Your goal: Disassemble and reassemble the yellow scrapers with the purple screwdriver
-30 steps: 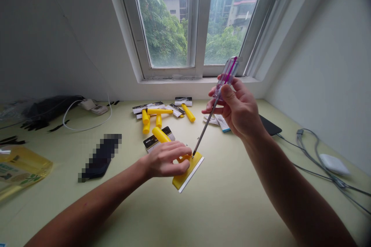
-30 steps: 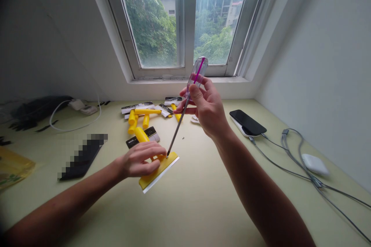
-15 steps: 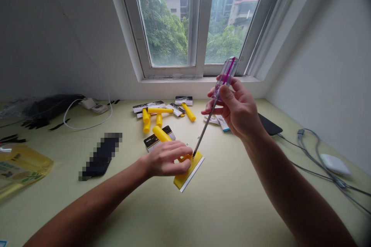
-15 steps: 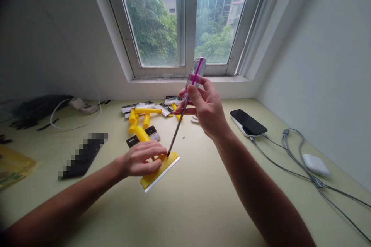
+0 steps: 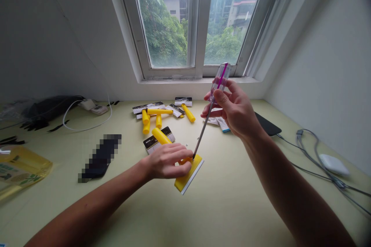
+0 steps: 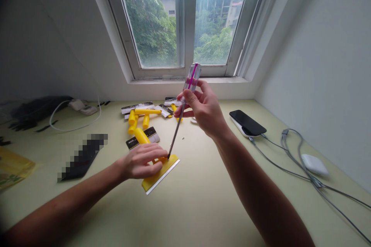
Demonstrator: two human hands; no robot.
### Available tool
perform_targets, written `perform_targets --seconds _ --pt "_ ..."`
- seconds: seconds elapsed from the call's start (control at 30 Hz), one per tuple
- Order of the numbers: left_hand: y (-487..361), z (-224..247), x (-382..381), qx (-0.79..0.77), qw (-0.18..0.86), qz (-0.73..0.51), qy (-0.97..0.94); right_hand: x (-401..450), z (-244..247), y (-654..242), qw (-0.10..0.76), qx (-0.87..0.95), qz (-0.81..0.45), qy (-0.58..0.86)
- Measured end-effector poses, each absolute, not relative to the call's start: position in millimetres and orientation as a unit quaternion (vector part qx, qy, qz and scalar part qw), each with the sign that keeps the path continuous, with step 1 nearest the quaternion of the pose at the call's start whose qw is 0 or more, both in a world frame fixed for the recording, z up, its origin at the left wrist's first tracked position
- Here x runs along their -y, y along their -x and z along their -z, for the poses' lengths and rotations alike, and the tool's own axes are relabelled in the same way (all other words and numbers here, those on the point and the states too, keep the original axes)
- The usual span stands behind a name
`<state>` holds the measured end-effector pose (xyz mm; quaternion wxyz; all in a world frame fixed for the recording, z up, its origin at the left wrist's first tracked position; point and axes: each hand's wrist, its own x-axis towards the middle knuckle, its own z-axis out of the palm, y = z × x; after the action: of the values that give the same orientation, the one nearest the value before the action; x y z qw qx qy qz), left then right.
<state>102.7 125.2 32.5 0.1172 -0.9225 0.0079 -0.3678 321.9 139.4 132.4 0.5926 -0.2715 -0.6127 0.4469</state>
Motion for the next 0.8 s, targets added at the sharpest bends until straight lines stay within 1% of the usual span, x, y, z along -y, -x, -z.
perform_targets --seconds 0.07,0.2,0.27,0.47,0.57,0.73,0.8 --pt "-103 -32 -125 -0.010 0.107 0.366 0.924 -137 -135 -324 0.571 0.631 -0.455 0.262" --pt "-105 -31 -125 -0.021 0.126 0.353 0.927 -128 -141 -331 0.498 0.676 -0.492 0.231" --pt "-106 -30 -125 -0.022 0.130 0.349 0.928 -127 -143 -334 0.481 0.685 -0.500 0.222" --pt "-107 -26 -123 -0.019 0.126 0.351 0.928 -133 -142 -336 0.557 0.677 -0.398 0.270" --pt "-109 -23 -121 -0.029 0.121 0.352 0.928 -130 -142 -334 0.574 0.668 -0.373 0.293" --pt "-111 -16 -121 -0.037 0.110 0.338 0.934 -132 -145 -338 0.559 0.692 -0.264 0.373" --pt "-111 -15 -123 -0.028 0.089 0.325 0.941 -133 -146 -345 0.547 0.702 -0.257 0.376"
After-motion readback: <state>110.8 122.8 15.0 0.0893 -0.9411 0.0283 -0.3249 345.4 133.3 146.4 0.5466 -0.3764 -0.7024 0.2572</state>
